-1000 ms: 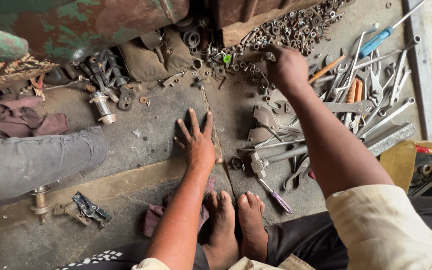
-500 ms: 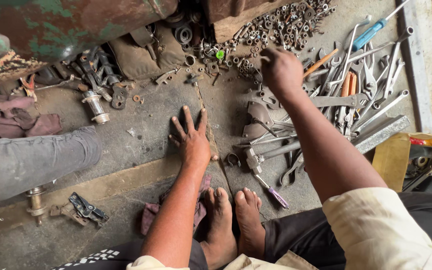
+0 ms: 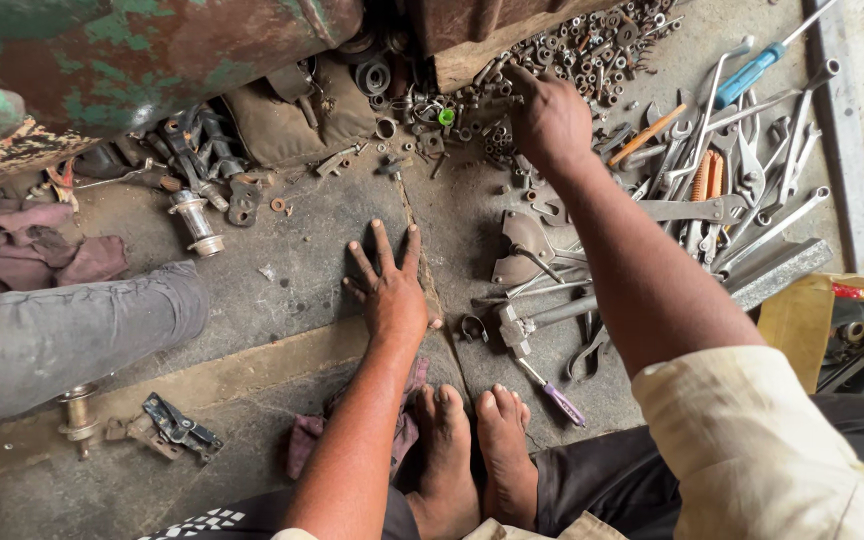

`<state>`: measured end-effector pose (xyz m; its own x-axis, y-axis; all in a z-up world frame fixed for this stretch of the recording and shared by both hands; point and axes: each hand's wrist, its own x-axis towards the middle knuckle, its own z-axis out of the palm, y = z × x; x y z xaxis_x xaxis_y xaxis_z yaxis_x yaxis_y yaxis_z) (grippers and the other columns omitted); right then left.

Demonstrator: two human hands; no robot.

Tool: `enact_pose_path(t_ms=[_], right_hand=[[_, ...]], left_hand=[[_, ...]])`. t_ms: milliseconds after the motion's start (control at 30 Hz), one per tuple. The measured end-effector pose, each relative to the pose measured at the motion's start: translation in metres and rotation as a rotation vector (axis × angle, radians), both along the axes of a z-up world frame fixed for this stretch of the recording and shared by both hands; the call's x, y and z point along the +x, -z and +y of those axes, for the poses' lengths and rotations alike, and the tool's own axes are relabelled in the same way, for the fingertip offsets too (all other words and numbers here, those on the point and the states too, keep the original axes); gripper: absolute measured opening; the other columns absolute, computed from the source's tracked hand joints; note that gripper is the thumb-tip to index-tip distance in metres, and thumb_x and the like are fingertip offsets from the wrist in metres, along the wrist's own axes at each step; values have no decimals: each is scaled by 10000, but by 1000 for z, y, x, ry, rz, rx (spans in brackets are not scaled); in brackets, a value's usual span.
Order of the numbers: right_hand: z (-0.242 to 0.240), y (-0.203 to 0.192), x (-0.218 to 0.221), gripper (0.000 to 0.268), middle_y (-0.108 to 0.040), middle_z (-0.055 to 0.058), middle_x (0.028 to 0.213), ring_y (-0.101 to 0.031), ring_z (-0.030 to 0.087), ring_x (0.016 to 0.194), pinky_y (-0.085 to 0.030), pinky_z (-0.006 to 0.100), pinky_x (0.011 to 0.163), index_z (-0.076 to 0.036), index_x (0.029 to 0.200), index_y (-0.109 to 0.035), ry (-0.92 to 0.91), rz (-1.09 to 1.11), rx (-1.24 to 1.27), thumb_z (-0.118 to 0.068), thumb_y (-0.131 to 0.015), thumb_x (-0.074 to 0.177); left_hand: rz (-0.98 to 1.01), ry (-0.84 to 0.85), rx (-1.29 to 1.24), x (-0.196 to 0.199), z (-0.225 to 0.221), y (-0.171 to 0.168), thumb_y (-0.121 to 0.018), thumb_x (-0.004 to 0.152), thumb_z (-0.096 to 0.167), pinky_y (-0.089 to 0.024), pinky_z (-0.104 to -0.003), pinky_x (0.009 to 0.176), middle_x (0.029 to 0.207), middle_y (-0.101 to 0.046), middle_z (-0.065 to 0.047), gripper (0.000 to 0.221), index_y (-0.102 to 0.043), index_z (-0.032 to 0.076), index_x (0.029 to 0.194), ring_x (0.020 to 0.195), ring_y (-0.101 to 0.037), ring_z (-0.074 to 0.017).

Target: The person handles and works on a small metal bicycle part by hand while sitting on the floor, picking up and sorting through various small nuts and bolts from a pile on the ground.

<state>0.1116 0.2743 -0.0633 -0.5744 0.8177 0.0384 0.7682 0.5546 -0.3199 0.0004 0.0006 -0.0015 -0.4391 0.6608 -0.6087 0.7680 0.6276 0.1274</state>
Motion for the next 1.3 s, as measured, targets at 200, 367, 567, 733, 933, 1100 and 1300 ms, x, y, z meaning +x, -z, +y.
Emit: enact_pose_path(t_ms=[200,367,567,733,933,1100,1300], right_hand=[[3,-12,-10,285,-728,89,892,-685,210,692,-545,359,514,-237,1330,-668,-77,-93,-159,-222,-608,1052],[-7,-13,21,242,-736,129,860,-702,327,768,-561,465,637,-188,1123,-779,-82,108,-82,-305,-777,911],[-2,1,34,285,-746,125,951,-715,323,822,-579,453,693,-198,1185,-767,52,189,-101,-197,-737,902],[-3,-1,29,168,-741,90,923,-710,273,797,-576,420,641,-254,1115,-794,-5,-10,46,-374,-734,1014],[6,-3,21,237,-716,99,868,-667,195,703,-541,356,602,-92,1033,-727,185,37,-218,-310,-761,945],[-14,-32,20,155,-748,12,877,-620,76,649,-515,264,544,-62,1030,-709,333,575,-674,-178,-742,933],[-72,-99,10,124,-572,-4,690,-491,108,534,-425,277,483,-45,983,-653,378,1130,-1247,-146,-719,957]], left_hand=[[-19,14,-16,0,0,-3,-1009,539,333,-217,-783,1128,1698,134,-136,1434,-72,392,1623,1535,41,-522],[-17,12,-18,0,2,-7,-1007,553,313,-220,-785,1125,1699,125,-136,1416,-87,392,1627,1535,40,-521],[-42,3,-9,-1,4,-11,-1015,525,306,-204,-776,1143,1702,123,-132,1424,-110,376,1621,1540,41,-520],[-14,-7,-3,0,4,-10,-1014,526,276,-209,-777,1135,1705,109,-118,1414,-128,404,1621,1541,26,-510],[-7,-3,16,-1,3,-7,-1014,525,274,-213,-781,1130,1703,99,-121,1406,-136,395,1616,1538,14,-512],[-27,-13,-5,0,3,-5,-1016,522,280,-214,-770,1143,1706,104,-118,1416,-130,396,1620,1543,22,-510],[27,29,20,-2,0,6,-978,604,286,-223,-776,1128,1710,122,-123,1350,-110,386,1634,1539,34,-522]])
